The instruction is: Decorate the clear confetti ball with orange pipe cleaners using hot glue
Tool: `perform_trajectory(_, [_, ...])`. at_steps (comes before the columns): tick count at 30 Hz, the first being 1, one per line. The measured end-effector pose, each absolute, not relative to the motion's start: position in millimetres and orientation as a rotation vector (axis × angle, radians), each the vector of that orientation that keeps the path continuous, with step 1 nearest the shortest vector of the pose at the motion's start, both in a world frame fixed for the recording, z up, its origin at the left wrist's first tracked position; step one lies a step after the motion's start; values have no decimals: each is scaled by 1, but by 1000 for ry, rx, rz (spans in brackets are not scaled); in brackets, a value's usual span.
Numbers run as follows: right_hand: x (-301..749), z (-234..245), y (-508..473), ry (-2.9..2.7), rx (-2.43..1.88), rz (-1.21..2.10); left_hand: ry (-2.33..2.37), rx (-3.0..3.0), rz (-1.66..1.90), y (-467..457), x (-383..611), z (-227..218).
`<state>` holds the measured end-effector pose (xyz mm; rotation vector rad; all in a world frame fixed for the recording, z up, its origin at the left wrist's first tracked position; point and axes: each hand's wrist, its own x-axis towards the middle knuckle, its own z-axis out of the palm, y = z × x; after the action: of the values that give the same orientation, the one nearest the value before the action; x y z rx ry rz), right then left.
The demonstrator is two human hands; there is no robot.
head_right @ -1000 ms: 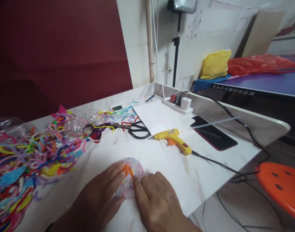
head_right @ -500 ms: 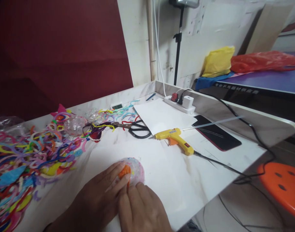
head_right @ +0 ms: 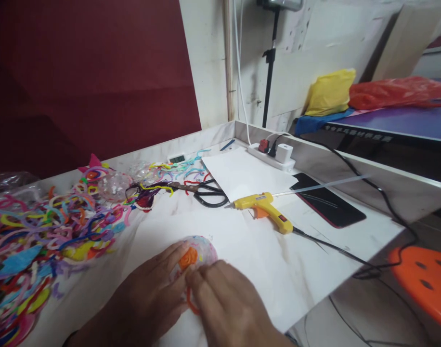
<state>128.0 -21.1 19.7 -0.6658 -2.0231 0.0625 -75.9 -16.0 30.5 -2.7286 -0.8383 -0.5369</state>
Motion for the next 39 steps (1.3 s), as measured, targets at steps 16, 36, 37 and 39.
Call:
perform_trajectory(16, [146,22,1,-2242,-734,-22,-770,-2663,-490,-14,-73,34])
perform_trajectory(36, [144,31,5,-2386,-610,-114,-768,-2544,-520,-17,-68,27])
perform_trajectory(37, [144,30,5,-2395,-603,-127,-768,-2552,-518,-17,-68,28])
perform_trajectory(39, [144,27,4,-2418,-612,-136,-761,-2580,-494,-17,-68,29])
